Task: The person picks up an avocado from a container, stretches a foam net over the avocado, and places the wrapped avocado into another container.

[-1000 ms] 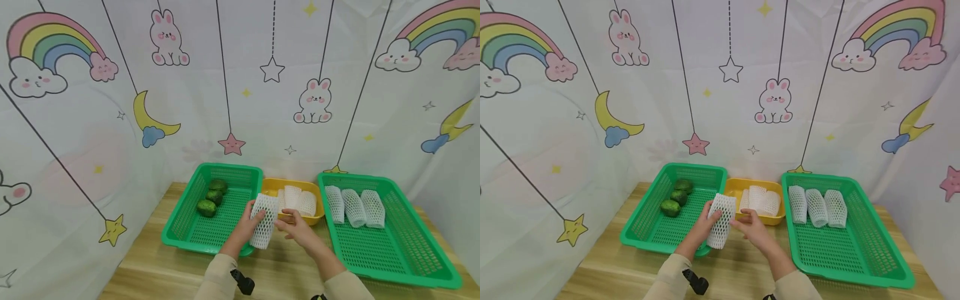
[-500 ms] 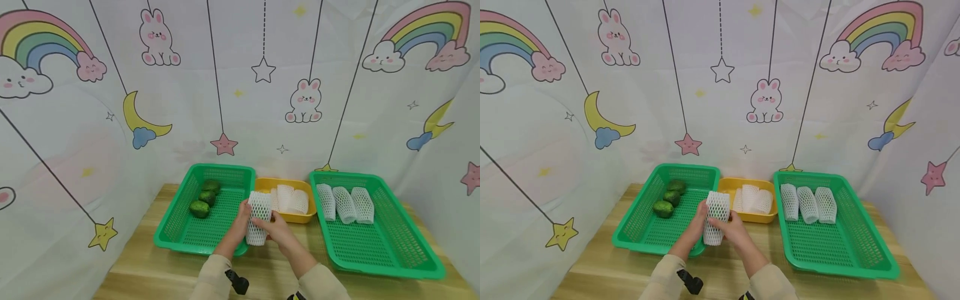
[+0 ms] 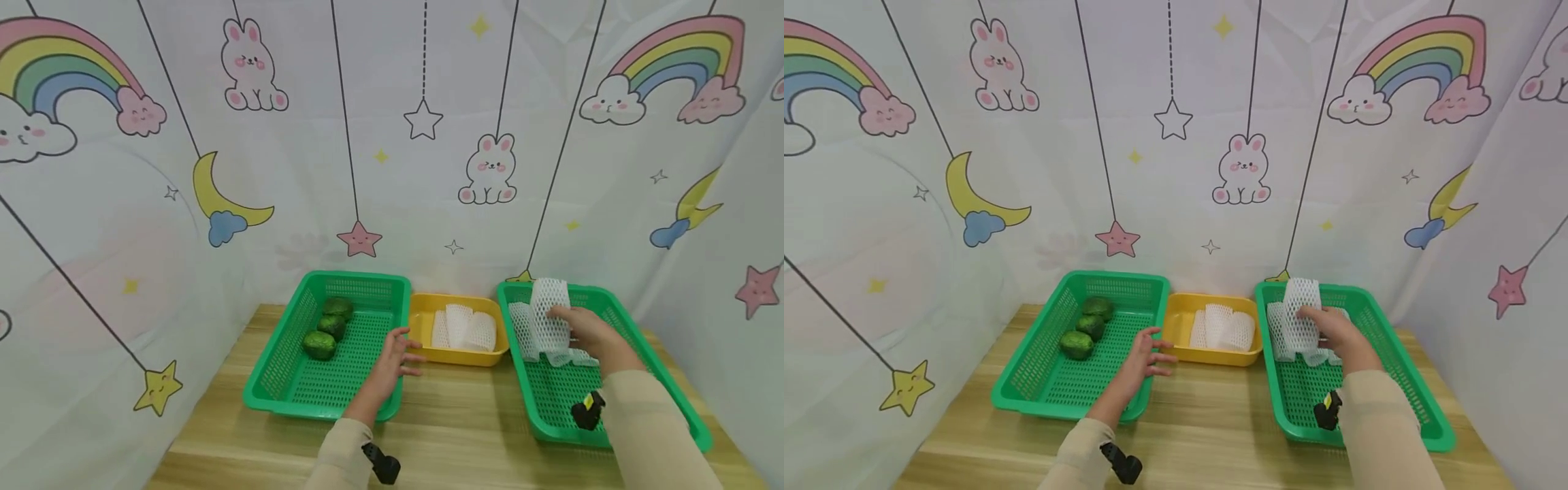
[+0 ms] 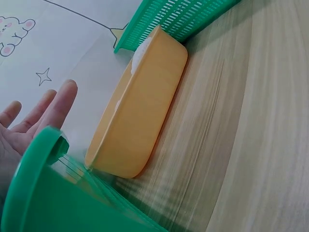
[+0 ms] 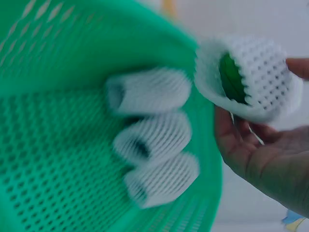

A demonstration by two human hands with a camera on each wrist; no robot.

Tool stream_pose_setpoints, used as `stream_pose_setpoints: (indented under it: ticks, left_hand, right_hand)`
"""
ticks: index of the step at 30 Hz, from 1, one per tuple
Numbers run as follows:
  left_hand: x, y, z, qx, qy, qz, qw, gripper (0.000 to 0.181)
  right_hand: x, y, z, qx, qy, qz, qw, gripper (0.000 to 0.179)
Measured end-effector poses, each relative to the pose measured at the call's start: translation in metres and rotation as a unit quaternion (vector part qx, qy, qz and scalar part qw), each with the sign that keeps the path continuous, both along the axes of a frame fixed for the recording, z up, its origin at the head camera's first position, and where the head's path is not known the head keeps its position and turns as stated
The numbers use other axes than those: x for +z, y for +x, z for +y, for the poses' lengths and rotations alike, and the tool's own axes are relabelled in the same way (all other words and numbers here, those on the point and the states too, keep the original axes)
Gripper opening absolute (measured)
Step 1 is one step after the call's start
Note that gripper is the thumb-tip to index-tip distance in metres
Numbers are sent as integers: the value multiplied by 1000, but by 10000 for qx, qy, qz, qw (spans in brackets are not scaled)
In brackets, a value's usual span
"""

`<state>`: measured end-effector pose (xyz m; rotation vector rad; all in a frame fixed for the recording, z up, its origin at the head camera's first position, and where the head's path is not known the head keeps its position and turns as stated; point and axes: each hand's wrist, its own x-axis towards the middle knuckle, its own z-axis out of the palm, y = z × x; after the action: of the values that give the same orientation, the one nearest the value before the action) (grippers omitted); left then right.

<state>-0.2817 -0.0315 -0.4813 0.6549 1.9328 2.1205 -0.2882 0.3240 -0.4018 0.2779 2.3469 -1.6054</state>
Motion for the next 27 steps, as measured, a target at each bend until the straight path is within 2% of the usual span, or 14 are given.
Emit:
stream_pose_setpoints:
  ticks: [4, 6, 10, 16, 18, 23, 27]
  left_hand:
    - [12, 10, -1, -32, -108, -20, 9999, 39]
    - [11, 12, 1, -42, -136, -12, 9999, 39]
    - [4, 10, 2, -64, -147, 79, 9998, 40]
    - [-14, -3, 3, 21, -269, 131, 9995, 44]
    - [-16, -4, 3, 56, -294, 168, 9994, 45]
    - [-14, -5, 3, 23, -269, 155, 9995, 43]
    - [-3, -1, 0, 10, -265, 217, 9994, 42]
  right_hand:
    - [-28, 1, 18, 314, 838, -825, 9926, 83]
    - [-39, 4, 22, 382, 1132, -1131, 9864, 85]
    - [-52, 9, 24, 528, 1351, -1486, 9782, 79]
    - [-54, 8, 21, 485, 1204, -1655, 9776, 67]
    - [-53, 8, 20, 445, 1149, -1678, 9781, 66]
    - [-53, 7, 22, 603, 1085, -1724, 9772, 67]
    - [-45, 3, 20, 901, 1271, -1591, 9749, 72]
